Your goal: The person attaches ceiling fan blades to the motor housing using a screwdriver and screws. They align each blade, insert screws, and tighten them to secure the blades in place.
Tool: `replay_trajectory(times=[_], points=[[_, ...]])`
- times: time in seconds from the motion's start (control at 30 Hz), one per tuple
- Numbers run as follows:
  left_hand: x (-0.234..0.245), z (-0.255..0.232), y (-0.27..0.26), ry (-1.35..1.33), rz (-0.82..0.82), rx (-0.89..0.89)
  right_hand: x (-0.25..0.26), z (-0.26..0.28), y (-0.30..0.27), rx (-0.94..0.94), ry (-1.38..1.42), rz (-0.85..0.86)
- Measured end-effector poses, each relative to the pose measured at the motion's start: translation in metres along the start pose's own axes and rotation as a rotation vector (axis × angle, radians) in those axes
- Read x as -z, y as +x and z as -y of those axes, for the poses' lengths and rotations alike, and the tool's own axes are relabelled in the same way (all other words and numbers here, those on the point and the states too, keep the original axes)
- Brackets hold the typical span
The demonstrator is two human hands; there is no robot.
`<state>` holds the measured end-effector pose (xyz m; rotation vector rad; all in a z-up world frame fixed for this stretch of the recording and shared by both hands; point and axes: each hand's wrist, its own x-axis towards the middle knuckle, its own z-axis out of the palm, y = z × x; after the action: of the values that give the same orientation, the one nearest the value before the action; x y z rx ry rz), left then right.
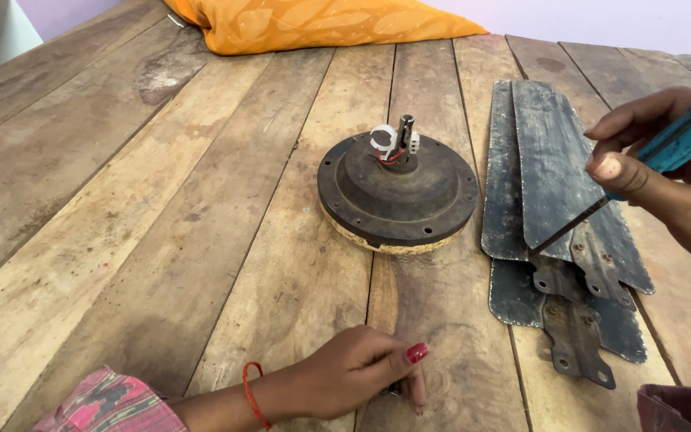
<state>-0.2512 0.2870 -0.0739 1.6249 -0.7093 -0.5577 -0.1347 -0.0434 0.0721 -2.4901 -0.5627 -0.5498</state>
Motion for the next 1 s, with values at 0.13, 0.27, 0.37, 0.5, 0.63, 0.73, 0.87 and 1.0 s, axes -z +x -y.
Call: replay_trajectory(times=[0.13, 0.27, 0.37, 0.5, 0.63, 0.73, 0.87, 1.0], points=[[0.002, -0.003, 0.0, 0.019, -0.021, -0.07, 0.0, 0.006, 0.002, -0.008, -0.018, 0.019], [0.004, -0.003, -0.002, 0.112, -0.065, 0.031, -0.001, 0.01, 0.001, -0.038, -0.049, 0.012], [0.005, -0.002, 0.002, -0.03, -0.048, -0.145, -0.002, 0.012, 0.001, -0.059, -0.043, -0.005], [0.006, -0.001, 0.002, 0.022, -0.069, -0.128, -0.002, 0.015, 0.001, -0.074, -0.063, -0.003], [0.007, 0.002, 0.003, 0.012, -0.082, -0.084, -0.001, 0.018, 0.0, -0.048, -0.036, -0.009], [0.007, 0.002, 0.003, -0.005, -0.085, -0.076, -0.002, 0.021, 0.0, -0.038, 0.013, -0.023], [0.007, 0.003, 0.003, -0.001, -0.096, -0.082, -0.001, 0.025, 0.0, -0.043, 0.033, -0.031], [0.007, 0.002, 0.003, -0.009, -0.105, -0.074, -0.001, 0.029, -0.001, 0.022, 0.062, -0.057]])
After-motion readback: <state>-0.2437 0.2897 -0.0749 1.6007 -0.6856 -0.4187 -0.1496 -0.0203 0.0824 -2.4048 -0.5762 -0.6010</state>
